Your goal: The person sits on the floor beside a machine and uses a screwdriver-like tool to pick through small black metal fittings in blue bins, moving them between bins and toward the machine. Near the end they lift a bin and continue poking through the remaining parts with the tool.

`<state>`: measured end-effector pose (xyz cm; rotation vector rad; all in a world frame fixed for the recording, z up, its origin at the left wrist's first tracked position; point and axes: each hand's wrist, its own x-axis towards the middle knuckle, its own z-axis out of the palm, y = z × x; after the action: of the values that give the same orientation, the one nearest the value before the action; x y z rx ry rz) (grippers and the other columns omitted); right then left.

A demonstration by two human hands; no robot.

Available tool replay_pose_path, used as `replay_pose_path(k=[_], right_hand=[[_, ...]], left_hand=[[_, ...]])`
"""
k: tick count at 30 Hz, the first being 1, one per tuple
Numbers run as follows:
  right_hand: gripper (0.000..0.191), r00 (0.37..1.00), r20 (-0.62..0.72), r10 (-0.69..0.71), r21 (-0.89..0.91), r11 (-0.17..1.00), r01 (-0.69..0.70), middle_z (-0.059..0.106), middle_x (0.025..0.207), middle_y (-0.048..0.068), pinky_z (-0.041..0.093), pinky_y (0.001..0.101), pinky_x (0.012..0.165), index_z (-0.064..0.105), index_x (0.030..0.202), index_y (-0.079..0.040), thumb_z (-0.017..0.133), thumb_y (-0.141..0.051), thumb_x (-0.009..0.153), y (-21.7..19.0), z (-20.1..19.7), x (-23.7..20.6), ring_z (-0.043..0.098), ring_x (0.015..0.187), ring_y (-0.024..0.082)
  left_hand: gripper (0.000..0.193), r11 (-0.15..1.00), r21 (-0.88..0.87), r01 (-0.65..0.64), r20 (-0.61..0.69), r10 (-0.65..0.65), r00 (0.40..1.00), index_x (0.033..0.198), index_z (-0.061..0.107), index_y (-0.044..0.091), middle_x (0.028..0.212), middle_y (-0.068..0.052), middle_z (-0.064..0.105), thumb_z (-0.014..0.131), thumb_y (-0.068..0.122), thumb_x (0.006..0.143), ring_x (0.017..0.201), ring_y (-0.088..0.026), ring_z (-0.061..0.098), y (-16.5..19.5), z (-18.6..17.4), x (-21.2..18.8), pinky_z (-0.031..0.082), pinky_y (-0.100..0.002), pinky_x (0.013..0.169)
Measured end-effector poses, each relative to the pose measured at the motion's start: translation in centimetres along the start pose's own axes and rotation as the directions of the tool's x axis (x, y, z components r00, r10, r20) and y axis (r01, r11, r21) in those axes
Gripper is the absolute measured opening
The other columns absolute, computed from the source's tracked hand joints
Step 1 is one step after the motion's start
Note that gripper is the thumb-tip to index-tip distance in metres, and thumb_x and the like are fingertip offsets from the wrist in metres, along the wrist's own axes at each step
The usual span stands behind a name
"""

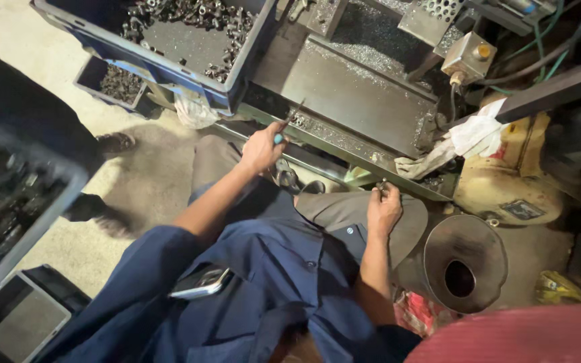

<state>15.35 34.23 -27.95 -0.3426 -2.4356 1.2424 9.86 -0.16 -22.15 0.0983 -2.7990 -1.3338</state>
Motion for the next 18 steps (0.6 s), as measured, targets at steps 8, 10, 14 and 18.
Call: replay_pose_path(k=[8,10,14,18], right_hand=[[0.027,1.0,0.02,0.009,-0.085,0.996,-0.007,0.077,0.102,0.013,0.058,0.0375,0.084,0.068,0.116,-0.004,0.074,-0.009,0.09,-1.0,0.0,-0.9,0.075,0.091,0.024],[0.027,1.0,0.025,-0.001,-0.083,0.997,0.003,0.077,0.101,0.013,0.058,0.0373,0.083,0.068,0.116,-0.005,0.074,-0.01,0.09,-0.8,0.1,-1.0,0.075,0.09,0.024],[0.028,0.999,0.036,0.022,-0.086,0.996,-0.018,0.077,0.099,0.012,0.058,0.0376,0.082,0.069,0.118,-0.006,0.073,-0.011,0.091,-0.9,0.1,-1.5,0.075,0.089,0.024],[0.029,0.998,0.053,0.044,-0.093,0.995,-0.039,0.076,0.098,0.013,0.057,0.039,0.081,0.069,0.12,-0.007,0.072,-0.013,0.092,-1.6,0.2,-1.9,0.074,0.088,0.026]], left_hand=[[0.038,0.995,-0.06,-0.078,-0.023,0.077,0.997,0.121,0.065,0.006,0.1,-0.024,0.071,0.071,0.025,0.089,0.097,-0.047,0.067,-4.8,0.3,-2.1,0.053,-0.053,0.083],[0.031,0.998,-0.04,-0.057,-0.039,0.055,0.998,0.115,0.067,0.005,0.096,-0.024,0.071,0.072,0.022,0.09,0.097,-0.047,0.067,-5.9,-0.1,-3.0,0.053,-0.053,0.085],[0.031,0.976,-0.21,-0.063,-0.131,0.036,0.991,0.116,0.062,0.003,0.104,-0.027,0.067,0.069,0.017,0.089,0.098,-0.049,0.064,-7.0,-0.9,-5.7,0.052,-0.052,0.084],[0.031,0.975,-0.224,0.012,-0.083,-0.032,0.996,0.116,0.06,0.004,0.107,-0.026,0.065,0.068,0.018,0.089,0.102,-0.047,0.063,-7.4,-1.3,-6.3,0.05,-0.053,0.086]])
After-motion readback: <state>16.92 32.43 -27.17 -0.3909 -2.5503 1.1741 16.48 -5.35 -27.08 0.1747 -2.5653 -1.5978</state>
